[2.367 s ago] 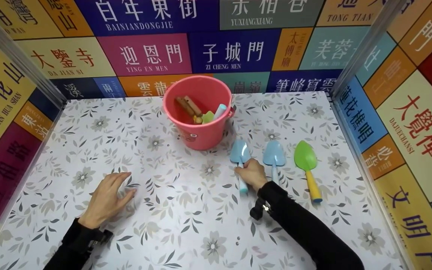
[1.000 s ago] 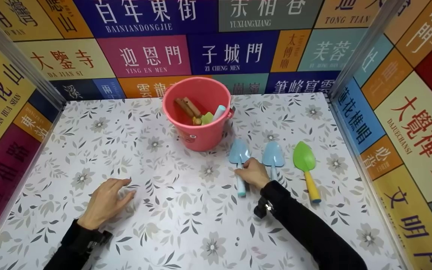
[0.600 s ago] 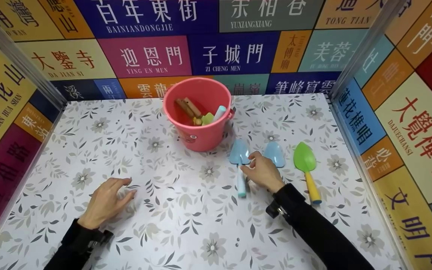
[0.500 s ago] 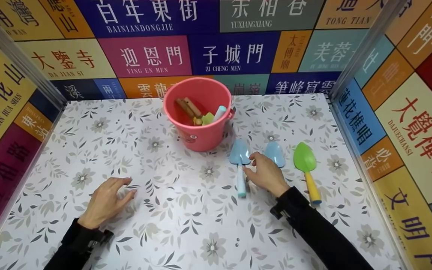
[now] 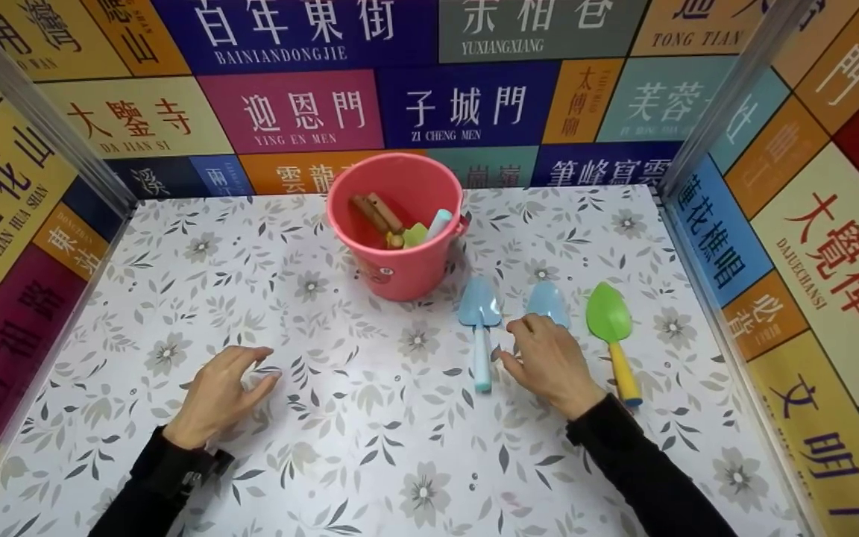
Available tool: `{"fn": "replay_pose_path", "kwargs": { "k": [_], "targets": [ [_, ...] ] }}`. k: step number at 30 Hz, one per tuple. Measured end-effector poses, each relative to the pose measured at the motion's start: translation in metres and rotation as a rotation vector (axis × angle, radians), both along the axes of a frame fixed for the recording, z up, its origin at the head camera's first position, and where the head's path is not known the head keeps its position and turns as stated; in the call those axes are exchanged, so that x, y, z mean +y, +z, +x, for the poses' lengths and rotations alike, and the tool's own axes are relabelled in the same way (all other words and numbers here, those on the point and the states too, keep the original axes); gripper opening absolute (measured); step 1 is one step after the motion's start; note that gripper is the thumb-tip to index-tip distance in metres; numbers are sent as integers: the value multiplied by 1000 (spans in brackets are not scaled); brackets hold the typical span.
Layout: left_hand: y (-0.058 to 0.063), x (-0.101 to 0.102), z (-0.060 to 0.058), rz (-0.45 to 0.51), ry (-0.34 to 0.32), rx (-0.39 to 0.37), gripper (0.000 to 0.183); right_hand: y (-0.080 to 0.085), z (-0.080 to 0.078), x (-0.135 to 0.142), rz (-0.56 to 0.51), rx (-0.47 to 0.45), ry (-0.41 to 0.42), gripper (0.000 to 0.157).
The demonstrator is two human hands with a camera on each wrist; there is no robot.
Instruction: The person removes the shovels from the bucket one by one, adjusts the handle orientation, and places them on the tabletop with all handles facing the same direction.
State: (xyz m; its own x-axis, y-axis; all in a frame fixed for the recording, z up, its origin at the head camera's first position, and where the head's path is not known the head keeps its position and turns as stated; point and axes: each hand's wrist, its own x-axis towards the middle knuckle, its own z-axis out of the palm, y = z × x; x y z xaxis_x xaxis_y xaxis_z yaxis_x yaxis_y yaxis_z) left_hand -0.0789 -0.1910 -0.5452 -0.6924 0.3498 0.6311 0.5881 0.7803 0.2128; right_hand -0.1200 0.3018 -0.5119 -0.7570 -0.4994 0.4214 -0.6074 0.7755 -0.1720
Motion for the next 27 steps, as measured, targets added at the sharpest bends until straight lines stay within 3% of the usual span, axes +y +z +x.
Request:
{"fn": "replay_pose_path", "kwargs": {
  "k": [7, 14, 20, 27],
  "targets": [
    [11, 3, -5, 8, -4, -20, 36, 0, 1, 5, 16, -3, 14, 34],
    [33, 9, -15, 34, -37, -13, 37, 0, 3, 8, 10, -21, 2, 35],
    [63, 23, -34, 60, -80, 1, 39, 1, 4, 9, 10, -28, -8, 36],
    [109, 45, -66, 78, -103, -90, 39, 0, 4, 10, 10, -12, -4, 35]
  ]
}}
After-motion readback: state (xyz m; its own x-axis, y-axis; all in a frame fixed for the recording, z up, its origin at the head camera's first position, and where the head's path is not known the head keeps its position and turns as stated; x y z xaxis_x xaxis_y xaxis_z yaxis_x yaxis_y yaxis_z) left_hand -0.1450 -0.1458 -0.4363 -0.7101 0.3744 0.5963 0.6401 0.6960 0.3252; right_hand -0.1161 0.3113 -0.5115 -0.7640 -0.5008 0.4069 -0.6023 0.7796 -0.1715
